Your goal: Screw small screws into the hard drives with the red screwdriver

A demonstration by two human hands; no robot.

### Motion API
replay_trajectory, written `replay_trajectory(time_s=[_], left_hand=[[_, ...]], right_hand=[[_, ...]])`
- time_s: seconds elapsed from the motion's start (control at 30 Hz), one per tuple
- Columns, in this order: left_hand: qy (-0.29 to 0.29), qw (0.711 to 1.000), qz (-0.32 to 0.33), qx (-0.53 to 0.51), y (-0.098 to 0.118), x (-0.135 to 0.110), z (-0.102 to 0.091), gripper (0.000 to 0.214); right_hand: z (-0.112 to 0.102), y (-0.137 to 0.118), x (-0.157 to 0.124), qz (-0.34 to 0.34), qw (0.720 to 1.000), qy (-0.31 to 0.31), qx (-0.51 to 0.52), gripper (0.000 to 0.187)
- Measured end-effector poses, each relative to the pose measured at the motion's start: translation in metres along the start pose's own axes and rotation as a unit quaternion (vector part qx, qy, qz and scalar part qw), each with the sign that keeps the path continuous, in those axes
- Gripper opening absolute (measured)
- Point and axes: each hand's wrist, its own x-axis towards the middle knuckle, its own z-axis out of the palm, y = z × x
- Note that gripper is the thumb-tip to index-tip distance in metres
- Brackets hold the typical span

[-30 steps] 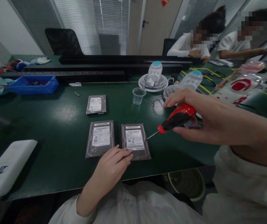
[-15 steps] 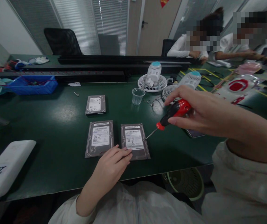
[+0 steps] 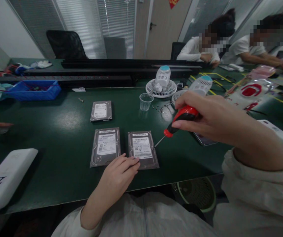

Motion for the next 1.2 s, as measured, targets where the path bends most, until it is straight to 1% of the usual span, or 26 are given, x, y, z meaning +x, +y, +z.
replay_trajectory(time_s=[0.07, 0.17, 0.23, 0.3, 0.37, 0.43, 0.5, 0.6, 0.73, 0.8, 0.9, 1.0, 1.1, 1.2], left_hand=[[0.0, 1.0, 0.0, -0.001, 0.0, 0.0, 0.0, 0.02], [-0.003, 1.0, 0.002, -0.002, 0.0, 0.001, -0.001, 0.02], [-0.004, 1.0, 0.003, -0.001, 0.0, 0.001, -0.001, 0.02], [-0.004, 1.0, 0.004, 0.0, 0.0, 0.001, -0.001, 0.02], [-0.003, 1.0, 0.004, 0.003, 0.0, 0.0, 0.0, 0.02], [-0.003, 1.0, 0.005, 0.007, 0.0, 0.0, 0.0, 0.02], [-0.003, 1.0, 0.006, 0.009, 0.001, 0.0, 0.0, 0.02], [-0.003, 1.0, 0.008, 0.008, 0.0, 0.0, 0.001, 0.02], [0.0, 1.0, 0.008, 0.008, -0.001, -0.002, 0.002, 0.02], [-0.003, 1.0, 0.006, 0.008, -0.002, -0.002, 0.002, 0.02], [-0.002, 1.0, 0.006, 0.01, -0.001, -0.001, 0.001, 0.02], [0.004, 1.0, 0.008, 0.009, 0.0, 0.001, 0.0, 0.02], [0.004, 1.0, 0.008, 0.006, 0.0, 0.001, 0.0, 0.02], [-0.001, 1.0, 0.004, 0.004, -0.001, 0.0, 0.0, 0.021]], right_hand=[[-0.001, 0.0, -0.002, 0.005, 0.999, -0.02, 0.045, 0.037], [-0.006, -0.002, -0.004, -0.008, 0.993, -0.052, 0.105, 0.042], [-0.008, -0.003, -0.004, -0.015, 0.991, -0.062, 0.121, 0.037], [-0.008, -0.003, -0.003, -0.014, 0.993, -0.049, 0.109, 0.03], [-0.006, -0.003, 0.0, -0.013, 0.998, -0.018, 0.066, 0.027], [-0.003, -0.002, 0.002, -0.007, 1.0, 0.003, 0.013, 0.031], [-0.001, -0.001, 0.003, 0.006, 1.0, 0.002, -0.018, 0.035], [0.0, 0.001, 0.002, 0.007, 1.0, -0.011, 0.009, 0.034], [0.0, 0.002, -0.003, -0.042, 0.994, -0.02, 0.101, 0.039], [0.0, 0.001, -0.004, -0.05, 0.991, -0.014, 0.12, 0.034], [0.001, -0.002, -0.005, -0.066, 0.993, 0.025, 0.092, 0.02], [0.001, -0.006, -0.004, -0.077, 0.995, 0.067, 0.013, 0.024], [0.004, -0.007, -0.003, -0.061, 0.996, 0.055, -0.03, 0.032], [0.006, -0.007, -0.004, -0.049, 0.998, 0.043, 0.0, 0.029]])
